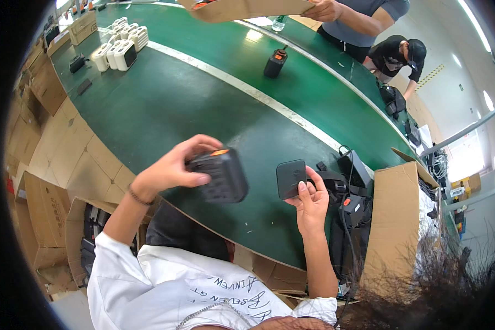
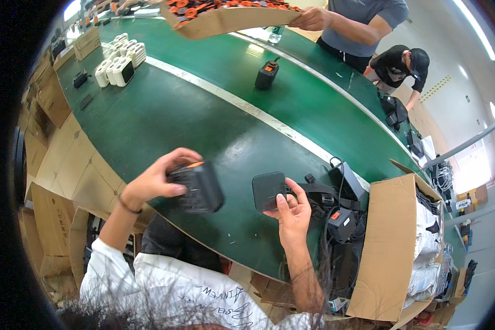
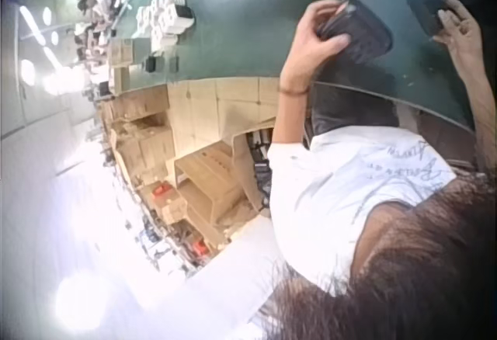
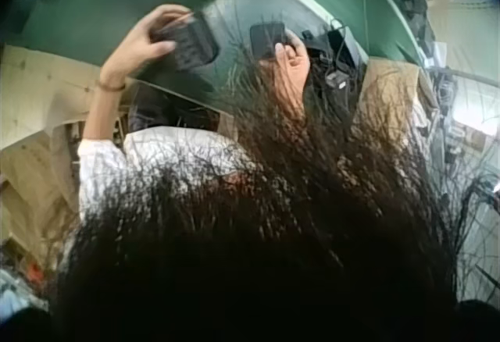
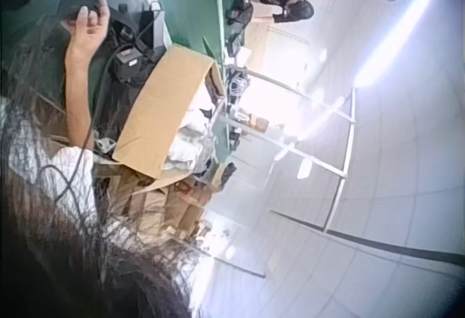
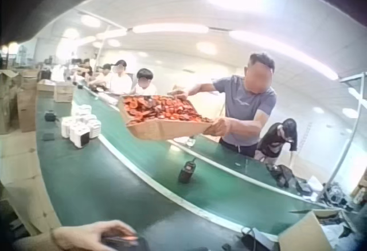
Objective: The person assembles small electronic device components and orange plastic parts with a battery pack by hand, then packs the completed electronic devices into cardboard boxes.
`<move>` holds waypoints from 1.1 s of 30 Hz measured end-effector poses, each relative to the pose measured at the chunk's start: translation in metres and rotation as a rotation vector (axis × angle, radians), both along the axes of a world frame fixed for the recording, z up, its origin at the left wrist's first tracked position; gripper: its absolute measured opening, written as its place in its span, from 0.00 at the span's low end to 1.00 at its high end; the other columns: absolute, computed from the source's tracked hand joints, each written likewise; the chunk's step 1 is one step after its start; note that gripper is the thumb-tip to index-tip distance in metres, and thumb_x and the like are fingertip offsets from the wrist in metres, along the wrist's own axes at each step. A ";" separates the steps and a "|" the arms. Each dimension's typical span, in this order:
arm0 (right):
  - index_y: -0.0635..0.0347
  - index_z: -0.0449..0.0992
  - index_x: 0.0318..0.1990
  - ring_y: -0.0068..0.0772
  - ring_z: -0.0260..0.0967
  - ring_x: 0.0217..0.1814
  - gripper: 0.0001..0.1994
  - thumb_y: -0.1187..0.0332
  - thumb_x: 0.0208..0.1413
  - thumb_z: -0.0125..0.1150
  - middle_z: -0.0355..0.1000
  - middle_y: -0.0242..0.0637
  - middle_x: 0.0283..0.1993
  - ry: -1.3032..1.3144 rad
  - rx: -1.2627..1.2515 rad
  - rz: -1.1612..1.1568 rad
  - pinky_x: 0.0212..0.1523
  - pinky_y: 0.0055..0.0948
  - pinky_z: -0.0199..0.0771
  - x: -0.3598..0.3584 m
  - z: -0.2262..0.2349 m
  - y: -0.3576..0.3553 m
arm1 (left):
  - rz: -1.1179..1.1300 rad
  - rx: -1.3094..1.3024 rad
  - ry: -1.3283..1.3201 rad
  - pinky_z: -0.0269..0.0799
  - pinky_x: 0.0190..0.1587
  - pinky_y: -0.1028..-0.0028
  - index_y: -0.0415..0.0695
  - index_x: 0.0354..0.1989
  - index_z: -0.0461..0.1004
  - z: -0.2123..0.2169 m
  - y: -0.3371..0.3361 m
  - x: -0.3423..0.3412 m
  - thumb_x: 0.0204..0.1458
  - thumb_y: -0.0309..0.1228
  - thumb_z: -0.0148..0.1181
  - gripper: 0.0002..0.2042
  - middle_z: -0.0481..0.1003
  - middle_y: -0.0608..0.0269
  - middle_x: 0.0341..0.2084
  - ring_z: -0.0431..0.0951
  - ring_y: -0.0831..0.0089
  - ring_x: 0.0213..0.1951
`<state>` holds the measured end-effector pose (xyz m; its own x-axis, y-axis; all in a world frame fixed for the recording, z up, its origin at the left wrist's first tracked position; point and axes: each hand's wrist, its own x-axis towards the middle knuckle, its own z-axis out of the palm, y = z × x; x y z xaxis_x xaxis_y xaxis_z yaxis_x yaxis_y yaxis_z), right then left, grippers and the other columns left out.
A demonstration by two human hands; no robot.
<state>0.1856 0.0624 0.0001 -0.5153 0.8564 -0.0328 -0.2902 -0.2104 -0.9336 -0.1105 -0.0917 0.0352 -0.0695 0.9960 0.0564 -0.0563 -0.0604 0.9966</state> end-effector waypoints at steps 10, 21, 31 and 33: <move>0.60 0.62 0.64 0.33 0.77 0.44 0.17 0.70 0.70 0.47 0.70 0.38 0.50 -0.032 0.196 -0.189 0.38 0.41 0.88 0.004 0.010 0.004 | 0.038 -0.089 -0.289 0.78 0.47 0.74 0.43 0.58 0.67 -0.026 0.133 0.060 0.54 0.32 0.68 0.24 0.74 0.62 0.45 0.76 0.77 0.45; 0.50 0.59 0.63 0.34 0.77 0.48 0.16 0.67 0.71 0.46 0.71 0.38 0.56 0.393 -0.253 0.077 0.31 0.36 0.83 0.000 0.002 -0.001 | -0.298 -0.307 -0.863 0.73 0.58 0.65 0.40 0.58 0.69 -0.047 0.119 0.095 0.68 0.54 0.38 0.28 0.75 0.57 0.53 0.77 0.68 0.54; 0.51 0.61 0.63 0.29 0.77 0.45 0.16 0.67 0.71 0.47 0.74 0.35 0.51 0.391 -0.304 0.118 0.34 0.33 0.82 0.000 -0.015 0.002 | -0.126 -0.235 -0.518 0.70 0.55 0.71 0.41 0.66 0.51 -0.066 0.106 0.106 0.68 0.51 0.43 0.29 0.69 0.57 0.50 0.72 0.73 0.50; 0.47 0.62 0.66 0.27 0.72 0.40 0.19 0.66 0.69 0.51 0.73 0.32 0.46 0.320 -0.223 0.048 0.33 0.28 0.78 -0.003 -0.014 0.003 | -0.352 -0.022 -0.502 0.68 0.57 0.70 0.43 0.67 0.52 -0.058 0.103 0.100 0.65 0.51 0.50 0.31 0.67 0.57 0.53 0.70 0.72 0.52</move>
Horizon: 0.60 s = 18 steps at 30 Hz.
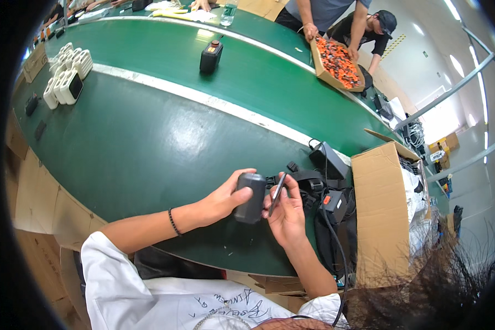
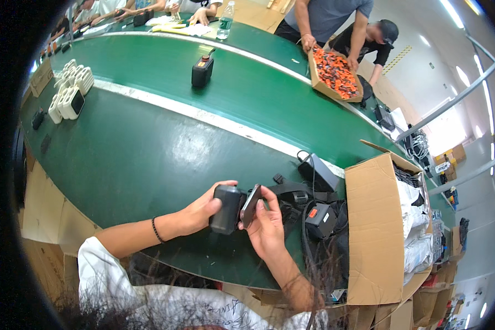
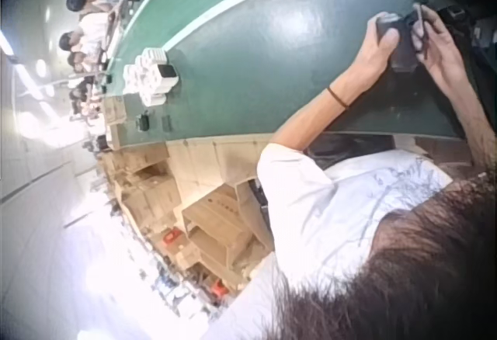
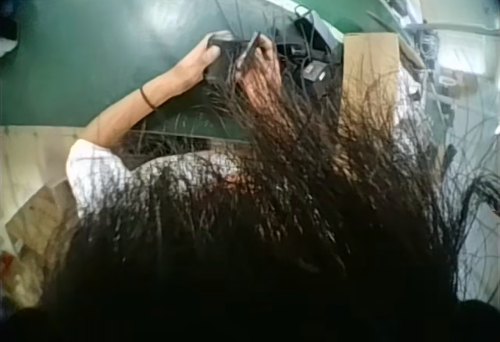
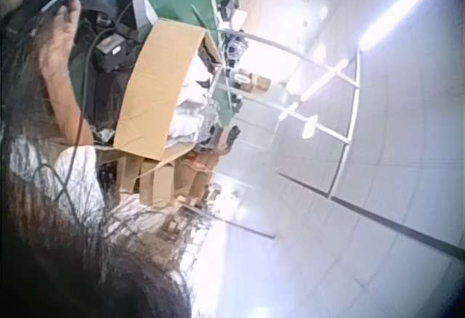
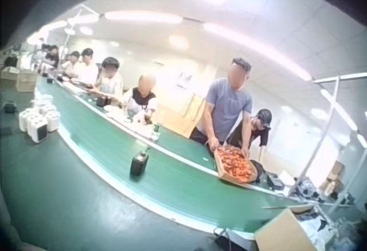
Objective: The person assembles small electronic device components and orange plastic parts with a battery pack by hand, then packs the completed electronic devices into cardboard boxes.
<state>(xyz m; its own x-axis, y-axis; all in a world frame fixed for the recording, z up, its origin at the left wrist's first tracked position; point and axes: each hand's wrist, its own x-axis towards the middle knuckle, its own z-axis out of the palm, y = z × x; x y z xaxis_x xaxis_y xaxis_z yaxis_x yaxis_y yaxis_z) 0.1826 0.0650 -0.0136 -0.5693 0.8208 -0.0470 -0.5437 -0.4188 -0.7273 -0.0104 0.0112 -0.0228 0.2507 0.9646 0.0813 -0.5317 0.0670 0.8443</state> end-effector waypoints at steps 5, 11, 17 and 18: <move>0.55 0.64 0.64 0.29 0.78 0.35 0.17 0.65 0.70 0.49 0.76 0.37 0.44 -0.107 0.143 -0.178 0.23 0.30 0.83 0.009 0.011 0.005 | -0.093 -0.321 -0.261 0.71 0.60 0.58 0.49 0.72 0.48 0.003 0.016 -0.011 0.65 0.53 0.49 0.33 0.67 0.59 0.59 0.70 0.64 0.60; 0.60 0.63 0.62 0.24 0.77 0.42 0.20 0.73 0.65 0.58 0.76 0.38 0.45 -0.330 0.303 -0.263 0.36 0.26 0.83 0.008 0.024 0.001 | -0.031 -0.138 -0.098 0.72 0.60 0.47 0.58 0.73 0.43 0.026 0.010 -0.016 0.67 0.54 0.39 0.30 0.57 0.59 0.66 0.65 0.62 0.65; 0.63 0.69 0.57 0.21 0.72 0.48 0.19 0.78 0.59 0.63 0.75 0.37 0.47 -0.475 0.438 -0.225 0.49 0.22 0.74 0.012 0.021 -0.002 | -0.011 -0.088 -0.073 0.75 0.57 0.47 0.63 0.73 0.40 0.023 0.009 -0.016 0.68 0.48 0.44 0.30 0.56 0.61 0.66 0.65 0.62 0.65; 0.63 0.69 0.57 0.21 0.72 0.48 0.19 0.78 0.59 0.63 0.75 0.37 0.47 -0.475 0.434 -0.224 0.49 0.22 0.74 0.011 0.022 -0.002 | -0.019 -0.100 -0.077 0.75 0.57 0.48 0.62 0.73 0.41 0.023 0.009 -0.016 0.67 0.46 0.46 0.30 0.56 0.60 0.65 0.65 0.61 0.65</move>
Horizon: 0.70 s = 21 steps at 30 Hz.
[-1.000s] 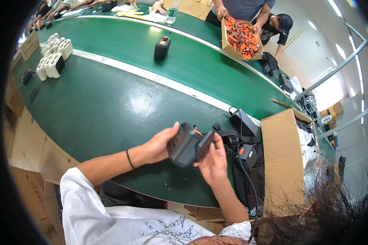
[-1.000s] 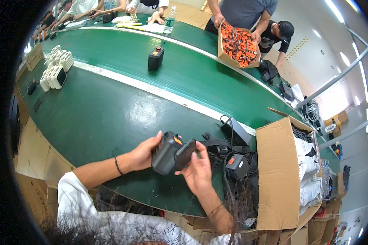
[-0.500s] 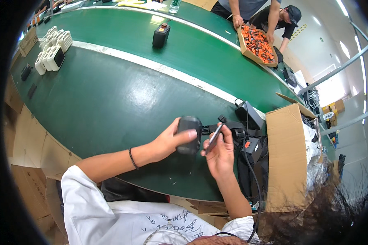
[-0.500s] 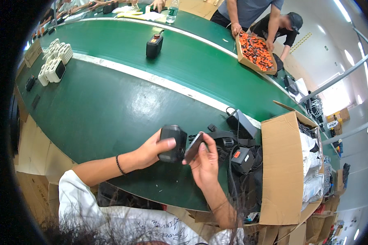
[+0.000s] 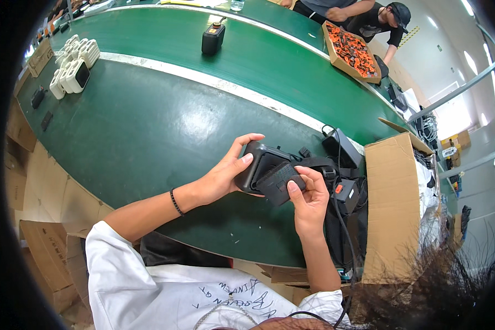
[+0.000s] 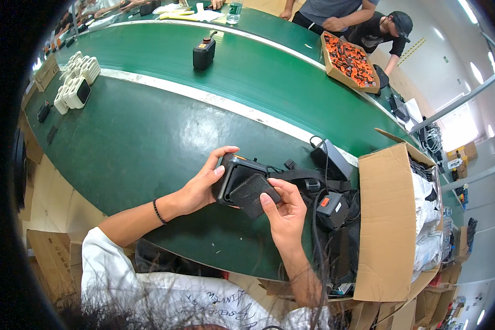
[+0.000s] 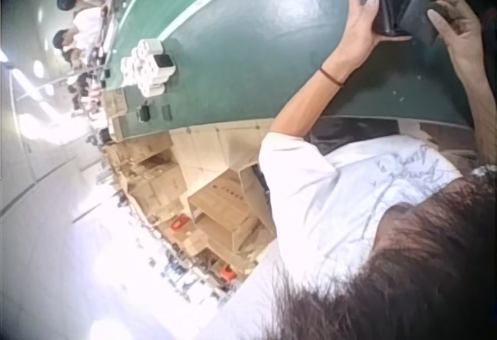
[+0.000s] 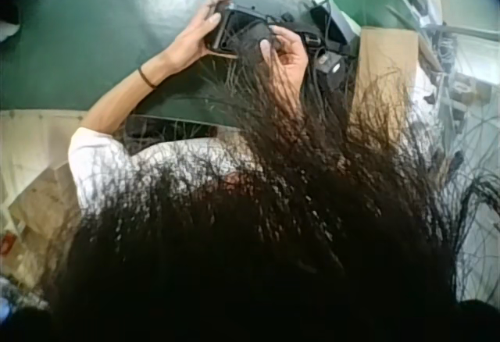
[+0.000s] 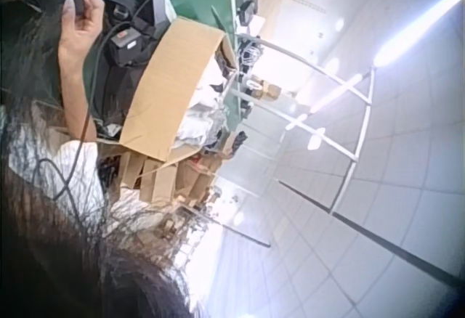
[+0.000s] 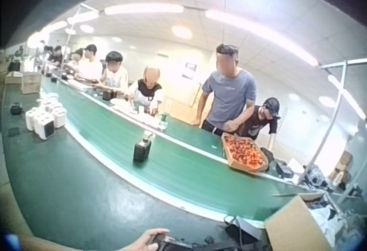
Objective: The person assembles small electronic device components and orange plastic parts with a battery pack by hand, then packs the completed electronic devices into cardboard boxes.
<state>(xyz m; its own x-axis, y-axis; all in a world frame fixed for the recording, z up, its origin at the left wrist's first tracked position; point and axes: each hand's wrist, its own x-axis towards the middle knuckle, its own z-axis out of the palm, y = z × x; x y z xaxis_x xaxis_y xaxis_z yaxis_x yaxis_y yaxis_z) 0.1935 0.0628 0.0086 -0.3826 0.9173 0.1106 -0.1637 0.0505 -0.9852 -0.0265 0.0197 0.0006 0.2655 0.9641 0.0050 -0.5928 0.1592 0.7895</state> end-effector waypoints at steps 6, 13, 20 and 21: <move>0.63 0.70 0.56 0.21 0.72 0.48 0.18 0.78 0.59 0.63 0.73 0.36 0.50 0.050 -0.008 -0.031 0.50 0.23 0.73 -0.001 0.000 0.004 | 0.018 0.098 0.083 0.74 0.58 0.50 0.57 0.75 0.36 -0.007 0.001 0.000 0.60 0.33 0.57 0.40 0.55 0.56 0.65 0.65 0.59 0.64; 0.62 0.66 0.58 0.23 0.73 0.48 0.16 0.76 0.64 0.57 0.73 0.36 0.50 0.159 -0.082 -0.043 0.52 0.26 0.76 0.000 0.002 0.005 | 0.037 0.069 0.195 0.79 0.54 0.55 0.51 0.74 0.35 -0.002 -0.002 -0.008 0.52 0.26 0.65 0.48 0.59 0.49 0.62 0.71 0.58 0.59; 0.62 0.65 0.59 0.23 0.75 0.46 0.18 0.79 0.62 0.58 0.76 0.34 0.45 0.335 -0.176 -0.086 0.50 0.25 0.77 0.005 0.004 0.006 | -0.035 0.122 0.114 0.77 0.56 0.55 0.51 0.71 0.38 -0.001 0.002 -0.012 0.50 0.21 0.65 0.45 0.64 0.47 0.58 0.72 0.59 0.58; 0.62 0.65 0.59 0.23 0.75 0.46 0.18 0.79 0.62 0.58 0.76 0.34 0.45 0.339 -0.172 -0.089 0.50 0.25 0.77 0.005 0.004 0.006 | -0.005 0.168 0.056 0.76 0.57 0.53 0.51 0.71 0.38 -0.001 0.001 -0.009 0.50 0.21 0.65 0.46 0.64 0.47 0.58 0.71 0.59 0.59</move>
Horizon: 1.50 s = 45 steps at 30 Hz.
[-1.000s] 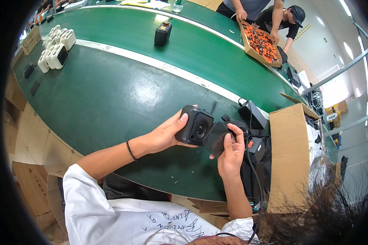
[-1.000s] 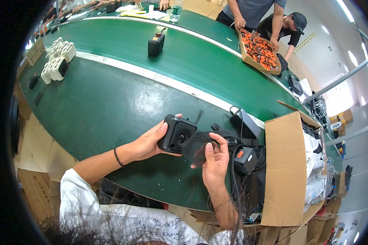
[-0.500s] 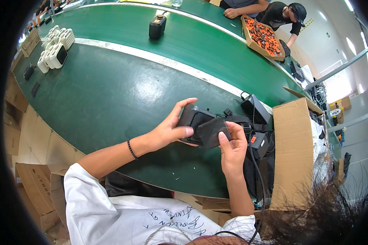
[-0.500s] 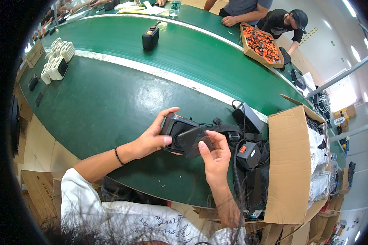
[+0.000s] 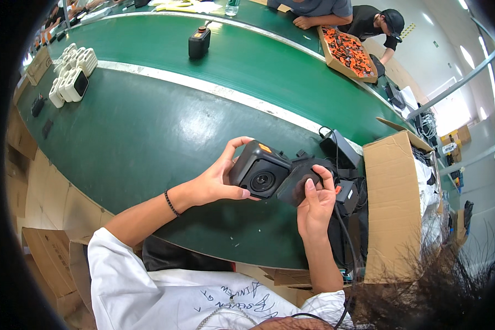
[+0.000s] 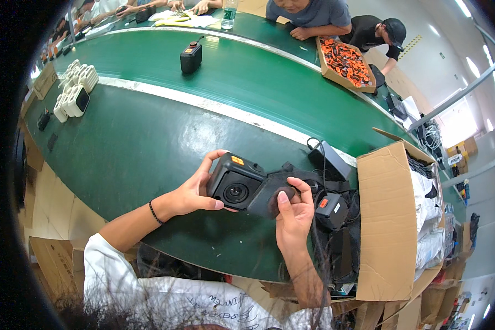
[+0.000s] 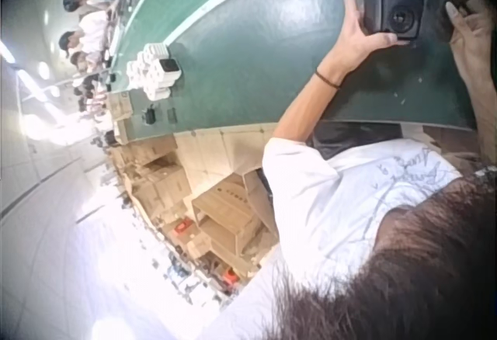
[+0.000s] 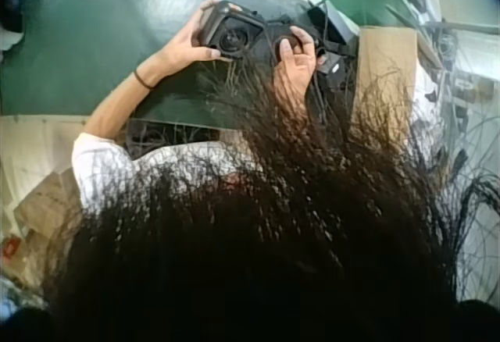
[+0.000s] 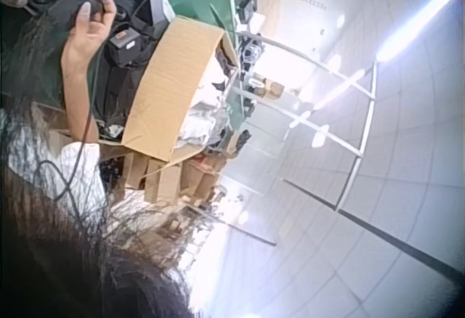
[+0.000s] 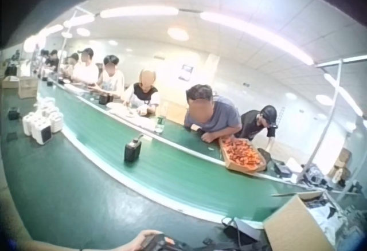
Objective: The person assembles small electronic device components and orange plastic parts with a battery pack by hand, then packs the completed electronic devices into cardboard boxes.
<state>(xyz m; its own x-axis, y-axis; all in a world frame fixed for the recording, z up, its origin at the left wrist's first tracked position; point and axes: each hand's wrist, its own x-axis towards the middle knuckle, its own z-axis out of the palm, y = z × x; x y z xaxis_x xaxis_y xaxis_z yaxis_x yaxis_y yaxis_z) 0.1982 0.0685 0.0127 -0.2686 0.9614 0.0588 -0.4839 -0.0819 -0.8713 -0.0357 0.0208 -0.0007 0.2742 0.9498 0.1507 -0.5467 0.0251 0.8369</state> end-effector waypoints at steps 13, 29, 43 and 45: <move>0.62 0.75 0.48 0.13 0.69 0.38 0.14 0.78 0.55 0.68 0.74 0.27 0.37 -0.339 0.217 -0.079 0.40 0.14 0.69 -0.007 -0.003 -0.011 | 0.151 -0.060 0.085 0.75 0.54 0.67 0.57 0.73 0.43 -0.006 -0.002 0.018 0.68 0.38 0.47 0.28 0.64 0.57 0.58 0.71 0.71 0.56; 0.63 0.74 0.48 0.16 0.73 0.38 0.13 0.78 0.57 0.68 0.77 0.32 0.38 -0.337 0.177 -0.065 0.42 0.16 0.73 -0.010 -0.006 -0.012 | 0.207 0.107 0.237 0.63 0.64 0.67 0.48 0.70 0.45 -0.006 -0.011 0.031 0.67 0.30 0.49 0.27 0.62 0.52 0.61 0.64 0.69 0.62; 0.63 0.73 0.51 0.21 0.67 0.49 0.18 0.74 0.55 0.71 0.70 0.31 0.44 -0.423 0.254 -0.160 0.50 0.23 0.70 -0.011 -0.015 -0.012 | 0.277 0.118 0.255 0.65 0.60 0.70 0.49 0.67 0.48 -0.009 -0.016 0.037 0.67 0.31 0.50 0.24 0.64 0.53 0.56 0.67 0.73 0.55; 0.62 0.71 0.55 0.23 0.66 0.52 0.20 0.71 0.57 0.69 0.69 0.32 0.47 -0.416 0.274 -0.185 0.55 0.26 0.68 -0.013 -0.014 -0.007 | 0.271 0.105 0.223 0.65 0.59 0.70 0.49 0.66 0.48 -0.011 -0.016 0.036 0.67 0.31 0.49 0.23 0.64 0.54 0.56 0.67 0.73 0.55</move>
